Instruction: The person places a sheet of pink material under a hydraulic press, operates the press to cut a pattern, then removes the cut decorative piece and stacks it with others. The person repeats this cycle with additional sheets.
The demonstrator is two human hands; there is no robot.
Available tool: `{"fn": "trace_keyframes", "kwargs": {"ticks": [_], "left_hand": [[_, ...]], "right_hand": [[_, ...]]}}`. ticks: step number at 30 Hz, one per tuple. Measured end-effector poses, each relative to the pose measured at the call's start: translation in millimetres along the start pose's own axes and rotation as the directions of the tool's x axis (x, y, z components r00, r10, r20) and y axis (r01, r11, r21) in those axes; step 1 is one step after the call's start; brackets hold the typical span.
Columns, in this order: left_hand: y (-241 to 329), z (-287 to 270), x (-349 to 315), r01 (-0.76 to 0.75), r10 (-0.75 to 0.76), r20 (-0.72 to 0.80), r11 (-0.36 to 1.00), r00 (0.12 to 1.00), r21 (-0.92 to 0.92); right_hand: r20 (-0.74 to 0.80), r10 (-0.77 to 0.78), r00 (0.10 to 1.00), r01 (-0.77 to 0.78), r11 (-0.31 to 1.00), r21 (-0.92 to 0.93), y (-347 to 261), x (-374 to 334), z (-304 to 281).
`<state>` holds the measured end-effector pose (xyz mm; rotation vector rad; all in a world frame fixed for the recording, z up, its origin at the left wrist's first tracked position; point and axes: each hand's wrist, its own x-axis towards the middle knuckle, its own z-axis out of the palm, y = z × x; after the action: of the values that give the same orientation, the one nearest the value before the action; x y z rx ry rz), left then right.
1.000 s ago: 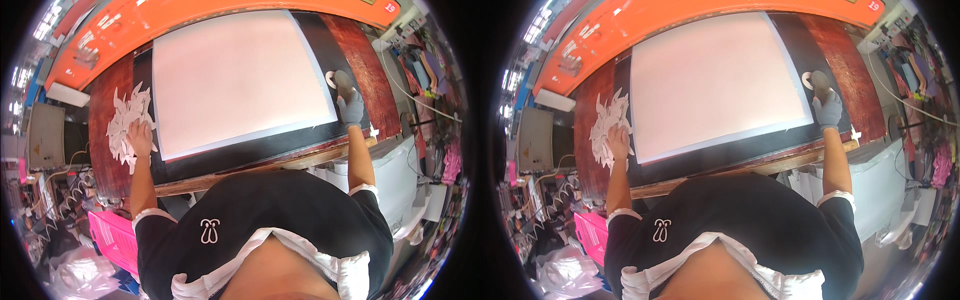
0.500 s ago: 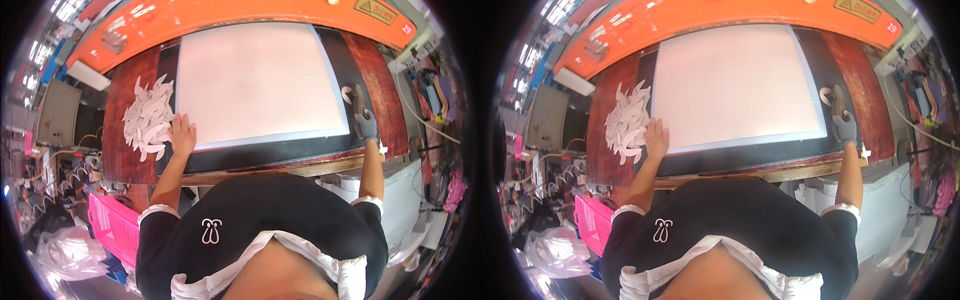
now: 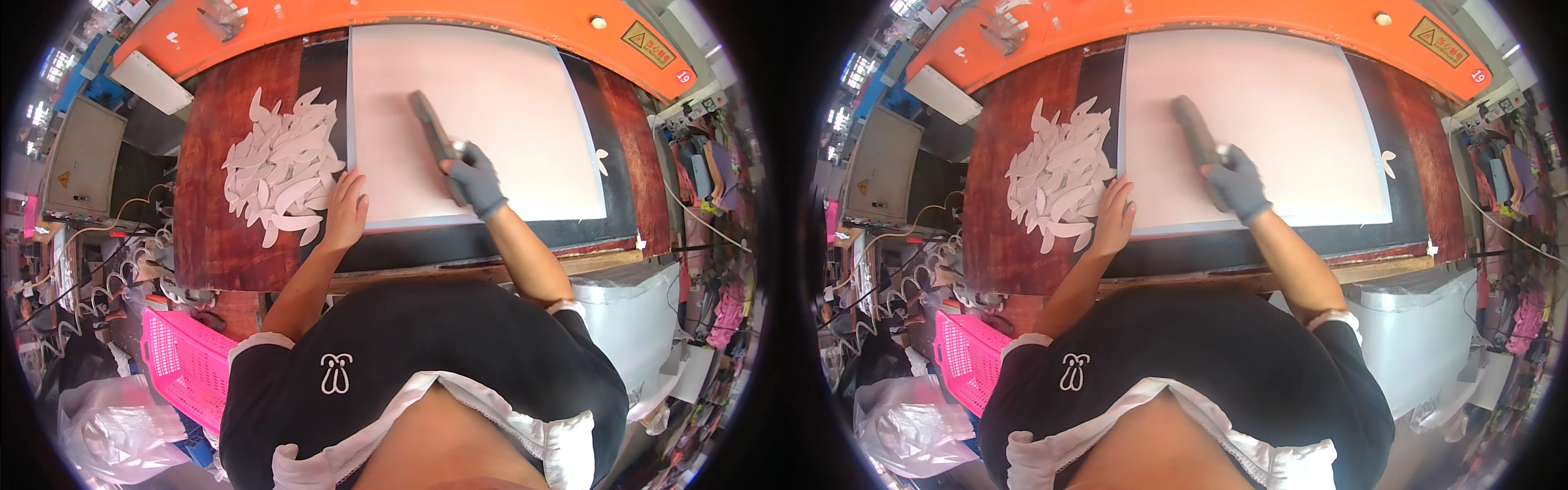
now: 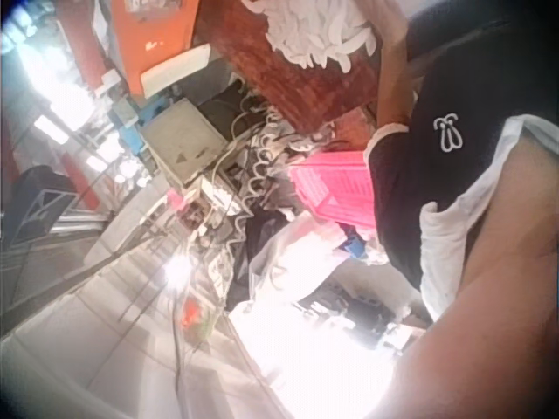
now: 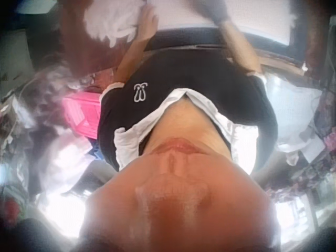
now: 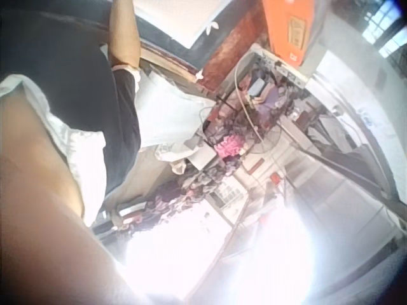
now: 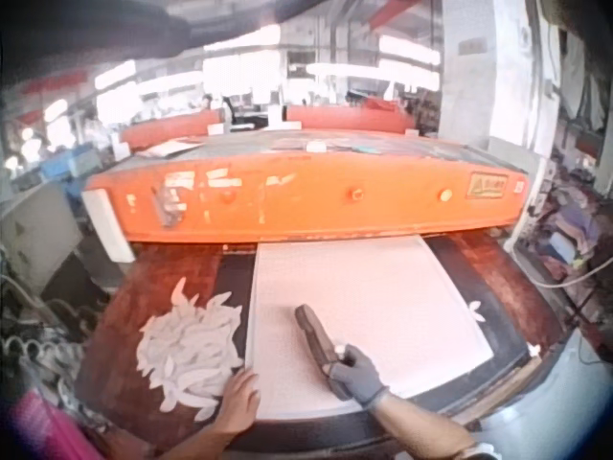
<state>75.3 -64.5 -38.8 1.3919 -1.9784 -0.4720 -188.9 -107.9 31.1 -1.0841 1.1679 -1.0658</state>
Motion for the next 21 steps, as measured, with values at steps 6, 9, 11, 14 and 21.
{"fn": "trace_keyframes", "kwargs": {"ticks": [6, 9, 11, 14, 21], "left_hand": [[-25, -21, 13, 0.149, -0.171, -0.017, 0.899, 0.985, -0.413], [-42, -20, 51, 0.165, -0.230, -0.028, 0.773, 0.973, -0.613], [-53, -15, 80, 0.192, -0.256, -0.015, 0.760, 0.967, -0.621], [-60, 1, 123, 0.115, -0.189, -0.124, 0.886, 0.974, -0.449], [-63, 21, 161, 0.242, -0.252, 0.052, 0.818, 0.966, -0.522]], "right_hand": [[-0.105, -0.105, 0.989, 0.030, 0.835, -0.549, 21, 7, 90], [0.063, -0.176, 0.982, 0.175, 0.748, -0.640, 25, -6, 88], [0.198, -0.254, 0.947, 0.318, 0.630, -0.708, 27, -14, 78], [0.297, -0.367, 0.882, 0.433, 0.377, -0.819, 35, -25, 75], [0.161, -0.544, 0.824, 0.427, 0.407, -0.808, 51, -30, 93]]}}
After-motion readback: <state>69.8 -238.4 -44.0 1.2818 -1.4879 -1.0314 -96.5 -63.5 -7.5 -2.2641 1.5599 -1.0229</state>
